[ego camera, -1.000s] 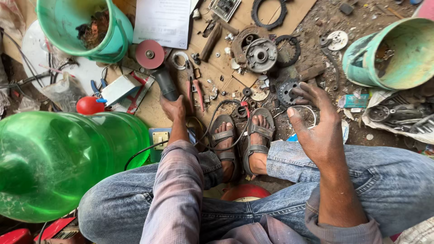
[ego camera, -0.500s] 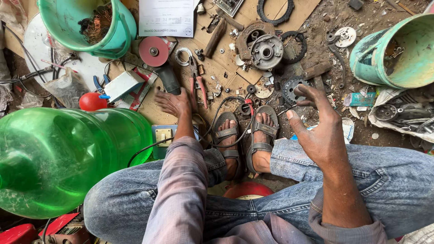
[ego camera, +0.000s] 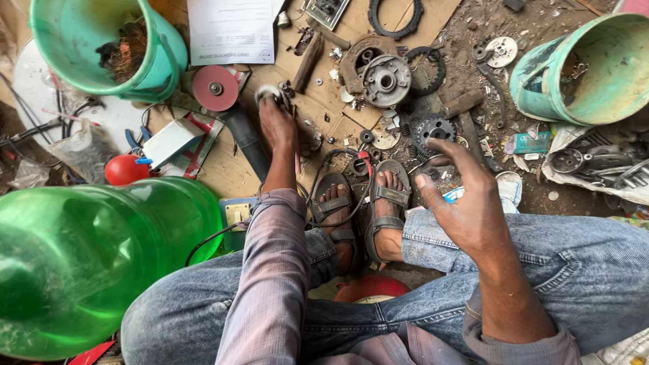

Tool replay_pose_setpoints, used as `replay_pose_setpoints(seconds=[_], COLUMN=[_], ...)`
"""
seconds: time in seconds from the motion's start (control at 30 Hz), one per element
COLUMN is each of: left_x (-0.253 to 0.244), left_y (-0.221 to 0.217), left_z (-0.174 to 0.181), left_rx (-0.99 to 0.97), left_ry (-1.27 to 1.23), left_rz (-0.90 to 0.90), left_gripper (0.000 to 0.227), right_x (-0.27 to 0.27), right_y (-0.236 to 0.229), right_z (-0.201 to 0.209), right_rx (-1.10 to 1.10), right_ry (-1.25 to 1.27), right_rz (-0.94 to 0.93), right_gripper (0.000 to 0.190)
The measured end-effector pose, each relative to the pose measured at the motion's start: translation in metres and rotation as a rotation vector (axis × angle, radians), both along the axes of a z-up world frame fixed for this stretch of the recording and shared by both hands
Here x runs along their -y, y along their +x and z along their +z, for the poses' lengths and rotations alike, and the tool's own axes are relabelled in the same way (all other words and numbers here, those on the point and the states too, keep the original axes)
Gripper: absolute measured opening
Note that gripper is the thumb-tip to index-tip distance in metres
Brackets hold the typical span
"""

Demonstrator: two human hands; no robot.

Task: The person sits on the floor and uses an angle grinder to cut and grind a metal mechanical part, then uses a hammer to tap and adjust components within the part. The person handles the part repeatedly, rotating it to access different areas.

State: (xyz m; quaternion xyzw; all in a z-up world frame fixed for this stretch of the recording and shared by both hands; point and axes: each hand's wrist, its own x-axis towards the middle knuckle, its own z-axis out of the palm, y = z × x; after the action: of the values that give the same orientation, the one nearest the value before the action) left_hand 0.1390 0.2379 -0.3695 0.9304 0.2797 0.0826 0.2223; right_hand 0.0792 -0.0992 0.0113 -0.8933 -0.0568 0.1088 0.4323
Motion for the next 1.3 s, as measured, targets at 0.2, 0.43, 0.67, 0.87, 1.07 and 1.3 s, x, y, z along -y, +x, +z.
replay_pose_setpoints(seconds=[0.2,0.43,0.67,0.87,1.07,1.3], left_x=[0.006,-0.003,0.004,0.01,-0.003,-0.015], left_y=[-0.001,0.003,-0.001,-0.007,-0.012,-0.004], left_z=[0.012,-0.007,0.014,0.029,0.018,0.014], left_rx=[-0.113,0.024,-0.146,-0.096,0.035,0.102], left_ry=[-0.201,0.116,0.003,-0.04,-0.02,-0.098], left_rz=[0.106,0.014,-0.004,-0.015,0.008,0.053], left_gripper=[0.038,0.03,0.043,0.029,0.022,0.017], right_x=[-0.002,-0.002,0.002,0.006,-0.005,-0.007], right_y=[-0.002,-0.004,-0.006,-0.007,-0.012,-0.013], right_z=[-0.001,0.0,-0.001,-0.009,-0.029,-0.026], right_rx=[-0.008,-0.019,-0.054,0.052,-0.045,0.136], right_ry=[-0.052,-0.024,-0.047,-0.048,0.088,-0.058], right_rz=[0.021,0.009,0.011,0.053,-0.026,0.075], right_gripper=[0.051,0.05,0.05,0.05,0.055,0.047])
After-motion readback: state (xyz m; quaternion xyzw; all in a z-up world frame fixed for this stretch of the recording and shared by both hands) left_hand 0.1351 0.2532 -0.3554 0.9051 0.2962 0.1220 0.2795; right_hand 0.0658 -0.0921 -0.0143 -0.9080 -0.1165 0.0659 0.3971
